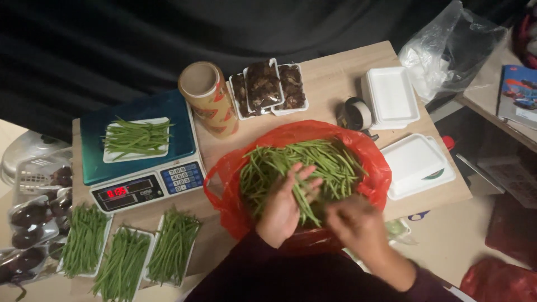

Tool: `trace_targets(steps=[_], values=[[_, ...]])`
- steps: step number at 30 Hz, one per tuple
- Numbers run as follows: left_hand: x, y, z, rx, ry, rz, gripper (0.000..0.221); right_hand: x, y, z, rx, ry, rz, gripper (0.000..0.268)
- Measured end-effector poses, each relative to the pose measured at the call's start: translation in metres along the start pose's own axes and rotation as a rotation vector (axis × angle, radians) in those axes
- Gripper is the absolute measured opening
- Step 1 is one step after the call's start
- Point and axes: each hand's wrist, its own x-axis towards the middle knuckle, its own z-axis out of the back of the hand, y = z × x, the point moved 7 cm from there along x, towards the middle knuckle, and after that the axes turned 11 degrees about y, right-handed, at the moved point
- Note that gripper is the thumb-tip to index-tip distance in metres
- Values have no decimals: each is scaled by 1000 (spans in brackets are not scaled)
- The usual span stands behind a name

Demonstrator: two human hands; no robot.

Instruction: Weighing and portioning green beans using a digital scale

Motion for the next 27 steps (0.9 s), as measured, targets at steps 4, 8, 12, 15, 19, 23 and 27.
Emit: trace_targets(steps=[4,8,12,15,19,23,27], values=[[0,-14,19,129,-58,-262,42,-4,-41,-29,197,231,-200,13],[-6,-18,32,169,-176,-357,31,36,-117,-28,-185,346,-110,30],[-8,-3,19,243,-202,-254,64,57,-149,-41,-354,506,-109,20],[-2,12,7,319,-278,-162,69,94,-124,7,-50,381,-32,10],[4,33,-11,92,-226,-114,41,106,-69,71,182,116,110,3],[9,32,-36,-94,-129,-153,52,66,1,76,175,-50,643,14],[12,31,-42,-72,-77,-222,57,30,5,46,201,-11,757,14]])
